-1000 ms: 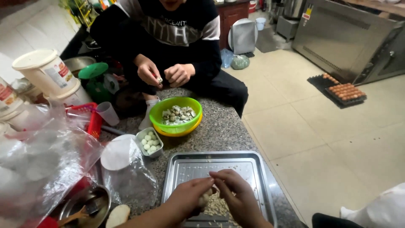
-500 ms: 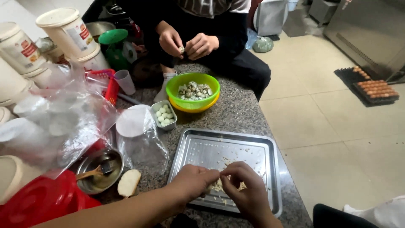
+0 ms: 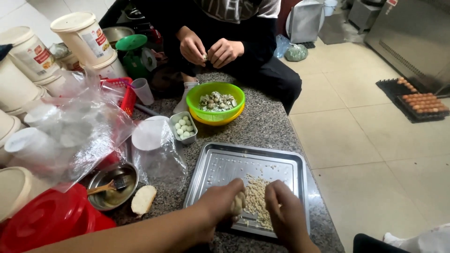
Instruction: The person is wrapping quail eggs in dough and placing the finished balls on a metal tray.
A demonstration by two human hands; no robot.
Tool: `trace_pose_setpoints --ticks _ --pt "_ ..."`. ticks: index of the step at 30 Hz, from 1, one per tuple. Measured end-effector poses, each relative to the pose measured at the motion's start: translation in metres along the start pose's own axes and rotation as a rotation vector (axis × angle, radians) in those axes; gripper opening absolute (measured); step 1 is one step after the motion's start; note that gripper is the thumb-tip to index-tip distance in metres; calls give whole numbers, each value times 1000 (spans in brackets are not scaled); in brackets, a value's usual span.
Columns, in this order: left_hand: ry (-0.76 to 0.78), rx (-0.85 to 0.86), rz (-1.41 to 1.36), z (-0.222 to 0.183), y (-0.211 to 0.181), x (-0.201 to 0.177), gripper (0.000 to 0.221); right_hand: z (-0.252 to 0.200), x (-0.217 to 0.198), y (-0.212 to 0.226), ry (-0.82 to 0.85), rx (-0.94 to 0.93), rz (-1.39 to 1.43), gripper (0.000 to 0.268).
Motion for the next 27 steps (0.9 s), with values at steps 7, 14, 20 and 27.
trace_pose_setpoints --ticks 7,14,20,27 --pt "14 62 -72 11 -9 23 44 3 -24 17 -15 88 -8 20" --pt "-115 -24 -175 27 7 25 40 3 -24 -2 -67 86 37 28" --pt "-137 -95 -92 23 -6 14 36 24 -32 1 22 289 -21 27" --pt "-98 -4 -73 61 -20 -1 30 50 -12 -5 242 16 -200 25"
Point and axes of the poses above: each hand's wrist, its own z-axis towards the middle knuckle, its own x-axis out of the palm, y = z × x, the point moved 4 cm from there along z, towards the middle knuckle, and after that the axes turned 8 degrees about x, right-handed, at the moved point
